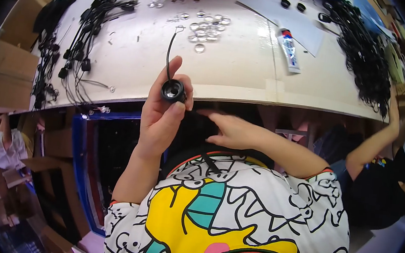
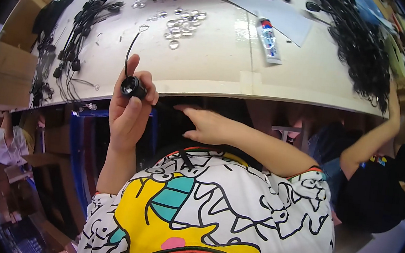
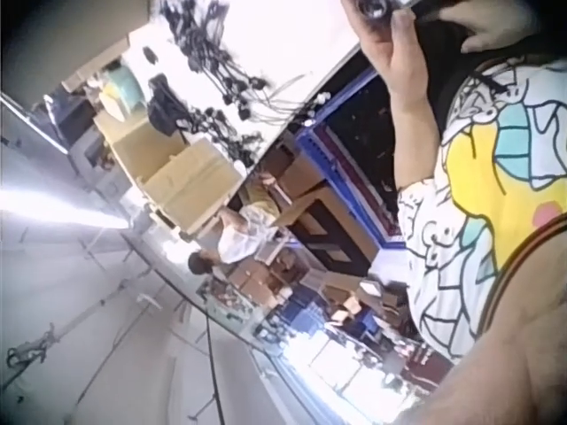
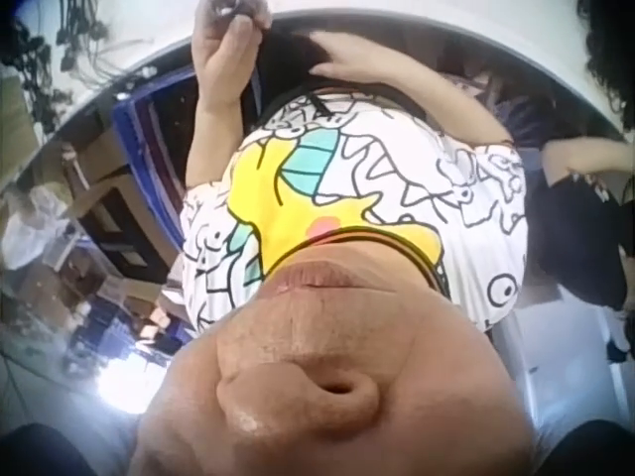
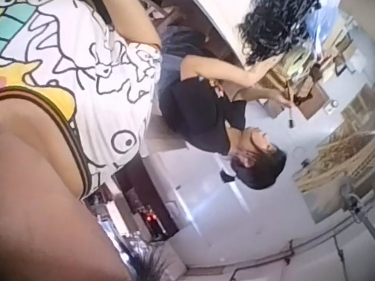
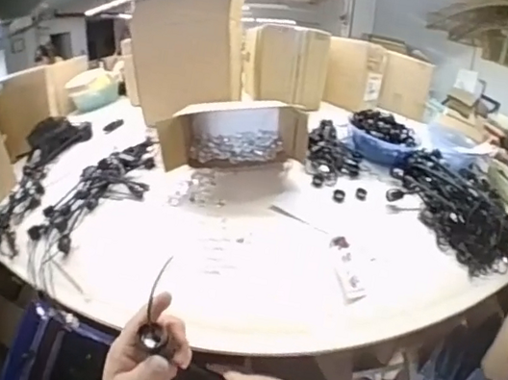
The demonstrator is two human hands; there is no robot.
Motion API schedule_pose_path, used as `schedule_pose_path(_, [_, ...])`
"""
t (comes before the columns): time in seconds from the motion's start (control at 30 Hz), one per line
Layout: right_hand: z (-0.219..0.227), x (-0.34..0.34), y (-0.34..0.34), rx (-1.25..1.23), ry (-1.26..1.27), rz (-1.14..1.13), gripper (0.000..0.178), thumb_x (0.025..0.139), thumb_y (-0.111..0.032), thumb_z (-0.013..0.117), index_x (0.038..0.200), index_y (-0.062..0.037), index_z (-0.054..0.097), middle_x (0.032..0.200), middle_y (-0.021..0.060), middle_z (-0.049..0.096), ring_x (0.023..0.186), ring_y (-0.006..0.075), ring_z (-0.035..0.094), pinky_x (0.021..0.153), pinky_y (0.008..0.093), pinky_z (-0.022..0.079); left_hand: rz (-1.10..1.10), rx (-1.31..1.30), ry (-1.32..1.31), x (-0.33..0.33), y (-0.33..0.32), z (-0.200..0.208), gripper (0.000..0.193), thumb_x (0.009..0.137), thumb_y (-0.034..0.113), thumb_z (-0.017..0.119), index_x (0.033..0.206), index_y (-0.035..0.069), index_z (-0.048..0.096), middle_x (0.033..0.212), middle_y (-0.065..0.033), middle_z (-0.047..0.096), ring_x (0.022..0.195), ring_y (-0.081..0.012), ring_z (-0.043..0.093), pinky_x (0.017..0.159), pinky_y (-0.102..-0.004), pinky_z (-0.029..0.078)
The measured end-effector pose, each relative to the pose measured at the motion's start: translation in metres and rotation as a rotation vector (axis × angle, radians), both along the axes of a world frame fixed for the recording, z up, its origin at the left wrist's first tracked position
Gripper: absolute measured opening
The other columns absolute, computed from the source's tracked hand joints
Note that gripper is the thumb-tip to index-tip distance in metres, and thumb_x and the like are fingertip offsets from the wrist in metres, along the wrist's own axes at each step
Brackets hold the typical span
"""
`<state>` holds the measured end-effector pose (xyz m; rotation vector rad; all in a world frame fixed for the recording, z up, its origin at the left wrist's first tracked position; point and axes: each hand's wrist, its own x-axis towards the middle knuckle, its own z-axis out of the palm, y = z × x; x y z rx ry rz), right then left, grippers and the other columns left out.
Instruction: The person assembles small electronic components into plastic housings by hand, then applies adhesive from a glue tube to secure them.
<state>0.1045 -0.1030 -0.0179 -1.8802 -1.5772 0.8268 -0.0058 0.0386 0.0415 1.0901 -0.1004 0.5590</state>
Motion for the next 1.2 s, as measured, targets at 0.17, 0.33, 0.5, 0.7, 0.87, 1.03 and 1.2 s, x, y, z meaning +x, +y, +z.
schedule_pose_path(0.17, [-0.058, -0.004, 0.025, -0.271, 0.662, -0.049, 0.047, 0.078, -0.018, 0.06, 0.119, -0.0081, 0.04, 0.096, 0.0122, 0.056, 0.074, 0.0149, 0.056, 0.068, 0.0282, 0.046, 0.051, -0.049, 0.059, -0.004, 0.006, 0.004, 0.053, 0.084, 0.004, 0.05, 0.131, -0.002, 0.026, 0.098, -0.0065, 0.047, 0.079, -0.0097, 0.045, 0.074, -0.0203, 0.037])
schedule_pose_path(0.33, [-0.13, 0.023, 0.013, -0.087, 0.209, -0.057, 0.023, 0.078, -0.017, 0.058, 0.098, -0.0073, 0.053, 0.072, 0.0082, 0.056, 0.069, 0.0179, 0.055, 0.066, 0.0315, 0.046, 0.134, 0.031, 0.141, -0.008, 0.013, 0.013, 0.047, 0.082, 0.0, 0.054, 0.126, -0.001, 0.036, 0.106, -0.0143, 0.054, 0.091, -0.0181, 0.056, 0.084, -0.0274, 0.042])
schedule_pose_path(0.5, [-0.069, 0.009, 0.019, -0.163, 0.378, 0.091, 0.012, 0.077, -0.013, 0.054, 0.084, -0.005, 0.059, 0.086, 0.0121, 0.056, 0.078, 0.0219, 0.056, 0.073, 0.0338, 0.045, 0.102, -0.066, 0.146, -0.01, 0.015, 0.014, 0.041, 0.079, -0.002, 0.056, 0.118, -0.001, 0.042, 0.105, -0.0155, 0.055, 0.093, -0.0216, 0.057, 0.085, -0.0314, 0.045])
schedule_pose_path(0.7, [-0.125, 0.005, 0.016, -0.099, 0.164, 0.055, 0.016, 0.078, -0.02, 0.058, 0.088, -0.0076, 0.061, 0.084, 0.0114, 0.058, 0.079, 0.022, 0.057, 0.069, 0.0337, 0.045, 0.171, 0.15, 0.235, -0.01, 0.018, 0.016, 0.042, 0.072, -0.003, 0.065, 0.111, 0.0, 0.049, 0.099, -0.0109, 0.059, 0.09, -0.0148, 0.057, 0.08, -0.0258, 0.045])
schedule_pose_path(0.87, [-0.098, 0.003, 0.021, -0.208, 0.321, -0.034, 0.018, 0.077, -0.022, 0.06, 0.089, -0.0087, 0.062, 0.077, 0.0109, 0.06, 0.076, 0.0188, 0.058, 0.068, 0.0329, 0.046, 0.083, 0.121, 0.4, -0.018, 0.019, 0.028, 0.045, 0.07, -0.002, 0.066, 0.112, 0.0, 0.05, 0.097, -0.0089, 0.059, 0.084, -0.0108, 0.056, 0.073, -0.0222, 0.047])
schedule_pose_path(1.03, [-0.134, 0.004, 0.026, 0.016, 0.276, -0.237, 0.022, 0.076, -0.029, 0.064, 0.076, -0.0075, 0.06, 0.059, 0.0073, 0.055, 0.045, 0.0141, 0.052, 0.041, 0.0269, 0.043, -0.136, -0.095, 0.526, -0.021, 0.021, 0.033, 0.032, 0.082, 0.009, 0.047, 0.11, -0.007, 0.047, 0.103, -0.0166, 0.053, 0.076, -0.0175, 0.06, 0.07, -0.0271, 0.051])
schedule_pose_path(1.2, [-0.15, 0.009, 0.024, 0.172, 0.065, -0.212, 0.032, 0.075, -0.033, 0.065, 0.066, -0.0057, 0.052, 0.055, 0.0076, 0.052, 0.047, 0.0167, 0.052, 0.048, 0.0306, 0.044, -0.225, -0.138, 0.583, -0.022, 0.027, 0.024, 0.035, 0.087, 0.018, 0.038, 0.106, -0.01, 0.046, 0.102, -0.0192, 0.052, 0.077, -0.0217, 0.06, 0.072, -0.0315, 0.052])
